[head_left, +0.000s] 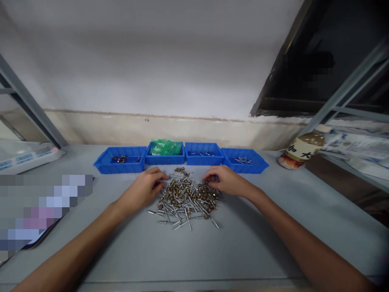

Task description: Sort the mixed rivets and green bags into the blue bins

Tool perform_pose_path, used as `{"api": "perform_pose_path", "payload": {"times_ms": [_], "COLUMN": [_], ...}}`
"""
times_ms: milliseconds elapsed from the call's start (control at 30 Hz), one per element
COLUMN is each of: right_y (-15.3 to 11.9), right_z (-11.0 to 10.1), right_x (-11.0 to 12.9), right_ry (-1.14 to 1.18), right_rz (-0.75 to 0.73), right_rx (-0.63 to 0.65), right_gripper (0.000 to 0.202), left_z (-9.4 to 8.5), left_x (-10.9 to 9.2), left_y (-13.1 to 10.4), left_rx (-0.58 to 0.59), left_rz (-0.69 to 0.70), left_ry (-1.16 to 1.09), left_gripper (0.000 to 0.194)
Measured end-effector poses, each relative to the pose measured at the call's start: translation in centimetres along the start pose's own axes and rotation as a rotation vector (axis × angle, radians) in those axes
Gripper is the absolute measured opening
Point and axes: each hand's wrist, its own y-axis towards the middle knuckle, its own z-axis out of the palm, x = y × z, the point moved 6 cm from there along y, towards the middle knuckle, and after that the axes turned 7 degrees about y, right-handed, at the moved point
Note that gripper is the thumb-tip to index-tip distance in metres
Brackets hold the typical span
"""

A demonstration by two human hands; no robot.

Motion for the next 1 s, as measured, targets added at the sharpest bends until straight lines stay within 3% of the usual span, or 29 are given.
{"api": "perform_pose_path", "payload": {"times_ms": [133,267,567,800,1000], "right_y": [0.19,0.22,0.33,0.22,0.25], "right_z": [0.32,0.53,0.51,0.16,-0.18], "right_x": [-0.37,-0.14,0.36,0.30,-0.15], "right_ry": [0.035,0.067,-0.045,-0.098,-0.127], "right_rz": [0.022,0.017,0.011,-0.007,0.004], "right_rx": [-0.003,-0.013,-0.063,-0.073,-0.117], "right_gripper": [0.020,0.029,0.020,0.031,0.025], "left_z": [-0.25,-0.37,-0.67,-0.66,-0.39], "left_x": [-0.15,-0.14,-0.33,-0.17,-0.32], "left_y": [0.04,0.13,0.13,0.10,-0.04], "left_rx": [-0.016,-0.047,-0.107,-0.089,0.026], "left_rz": [-0.010,-0.012,0.002,0.017,0.045], "left_ry": [-0.051,-0.089,-0.123,-0.050,0.063], "left_gripper": [0.017,0.018,0.018,0.017,0.016]}}
